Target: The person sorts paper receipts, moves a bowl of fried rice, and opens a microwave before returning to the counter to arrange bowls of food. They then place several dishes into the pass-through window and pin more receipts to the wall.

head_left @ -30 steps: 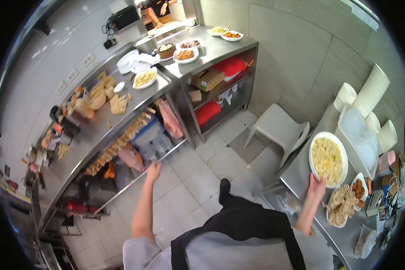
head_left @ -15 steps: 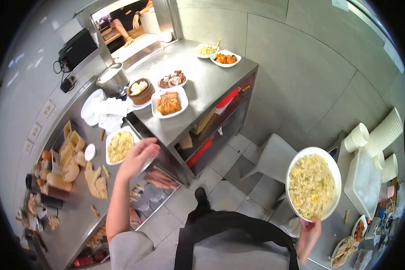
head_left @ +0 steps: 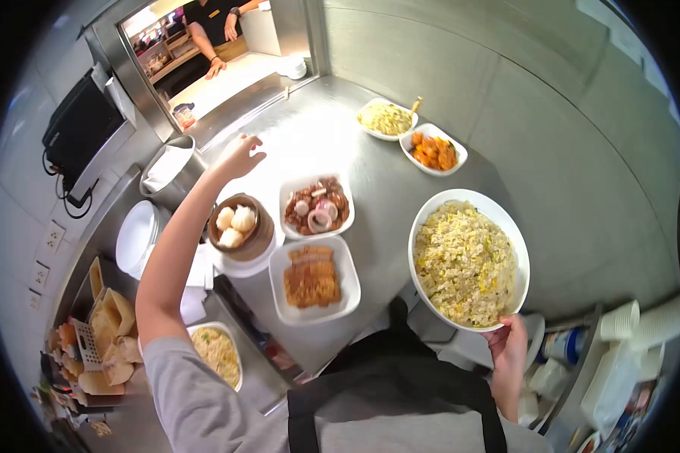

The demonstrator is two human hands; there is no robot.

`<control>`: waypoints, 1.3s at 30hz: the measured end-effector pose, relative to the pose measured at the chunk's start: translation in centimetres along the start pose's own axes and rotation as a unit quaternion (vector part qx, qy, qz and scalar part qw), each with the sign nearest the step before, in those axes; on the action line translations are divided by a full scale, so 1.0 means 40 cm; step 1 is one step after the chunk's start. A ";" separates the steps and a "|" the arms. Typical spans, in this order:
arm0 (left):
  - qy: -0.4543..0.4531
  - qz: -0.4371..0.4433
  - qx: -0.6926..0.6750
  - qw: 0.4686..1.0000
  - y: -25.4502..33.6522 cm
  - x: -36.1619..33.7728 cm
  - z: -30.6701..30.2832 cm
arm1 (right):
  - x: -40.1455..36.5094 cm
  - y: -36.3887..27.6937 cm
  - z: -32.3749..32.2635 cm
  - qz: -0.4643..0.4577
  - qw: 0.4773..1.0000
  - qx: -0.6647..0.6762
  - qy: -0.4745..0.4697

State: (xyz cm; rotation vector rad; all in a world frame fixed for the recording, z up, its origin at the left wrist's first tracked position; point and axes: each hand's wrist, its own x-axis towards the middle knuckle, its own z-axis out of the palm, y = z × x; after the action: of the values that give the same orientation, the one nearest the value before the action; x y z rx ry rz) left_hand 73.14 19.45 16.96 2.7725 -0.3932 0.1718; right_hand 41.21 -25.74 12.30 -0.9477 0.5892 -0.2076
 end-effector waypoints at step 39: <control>0.387 -0.467 0.037 0.794 0.515 -0.884 -0.169 | 0.757 -0.067 0.876 0.257 0.819 -0.239 -0.454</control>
State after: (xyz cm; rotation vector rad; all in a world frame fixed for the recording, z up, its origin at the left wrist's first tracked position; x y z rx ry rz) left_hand 32.94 11.90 23.86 2.3222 1.1654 0.9943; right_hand 86.01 -15.32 18.36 -1.1908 -0.0332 0.8941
